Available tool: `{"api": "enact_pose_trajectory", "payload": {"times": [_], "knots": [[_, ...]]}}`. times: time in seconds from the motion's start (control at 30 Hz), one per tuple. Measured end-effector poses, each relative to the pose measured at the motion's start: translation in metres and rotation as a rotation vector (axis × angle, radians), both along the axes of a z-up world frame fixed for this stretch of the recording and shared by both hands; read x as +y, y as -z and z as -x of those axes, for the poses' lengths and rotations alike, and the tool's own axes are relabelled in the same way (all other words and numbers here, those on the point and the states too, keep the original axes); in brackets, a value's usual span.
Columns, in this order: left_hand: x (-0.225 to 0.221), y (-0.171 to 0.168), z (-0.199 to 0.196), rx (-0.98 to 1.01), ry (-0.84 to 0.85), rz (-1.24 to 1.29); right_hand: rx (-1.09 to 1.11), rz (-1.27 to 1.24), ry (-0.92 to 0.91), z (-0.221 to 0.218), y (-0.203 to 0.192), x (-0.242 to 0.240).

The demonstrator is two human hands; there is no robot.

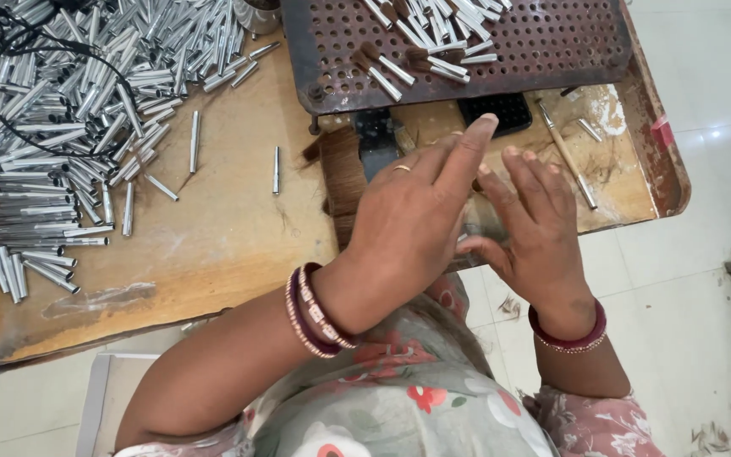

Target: The recorder is assembling small silver tubes onto thin wooden sticks to manufacture brushes and placing them on a perforated tray.

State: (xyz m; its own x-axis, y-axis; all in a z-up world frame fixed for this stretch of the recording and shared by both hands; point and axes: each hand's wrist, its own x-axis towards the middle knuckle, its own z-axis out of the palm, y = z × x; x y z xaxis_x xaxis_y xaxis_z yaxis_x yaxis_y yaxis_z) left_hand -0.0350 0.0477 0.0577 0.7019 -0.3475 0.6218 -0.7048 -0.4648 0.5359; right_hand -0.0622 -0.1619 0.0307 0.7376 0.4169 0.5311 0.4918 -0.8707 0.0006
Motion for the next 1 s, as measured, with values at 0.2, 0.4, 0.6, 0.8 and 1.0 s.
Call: {"api": "enact_pose_trajectory", "payload": {"times": [0.2,0.4,0.6,0.8,1.0], "knots": [[0.045,-0.016,0.031,0.003,0.021,0.179,0.031,-0.314,0.042,-0.014,0.013,-0.003],[0.076,0.013,0.05,-0.107,-0.139,0.401,0.027,-0.38,0.063,-0.019,0.021,0.009],[0.084,0.05,0.039,0.001,-0.314,0.549,-0.003,-0.411,0.052,-0.017,0.025,0.01],[0.086,0.063,0.039,0.099,-0.309,0.594,0.017,-0.374,0.055,-0.018,0.03,0.006],[0.088,0.068,0.044,0.059,-0.363,0.521,0.055,-0.409,0.079,-0.02,0.031,0.009]]}}
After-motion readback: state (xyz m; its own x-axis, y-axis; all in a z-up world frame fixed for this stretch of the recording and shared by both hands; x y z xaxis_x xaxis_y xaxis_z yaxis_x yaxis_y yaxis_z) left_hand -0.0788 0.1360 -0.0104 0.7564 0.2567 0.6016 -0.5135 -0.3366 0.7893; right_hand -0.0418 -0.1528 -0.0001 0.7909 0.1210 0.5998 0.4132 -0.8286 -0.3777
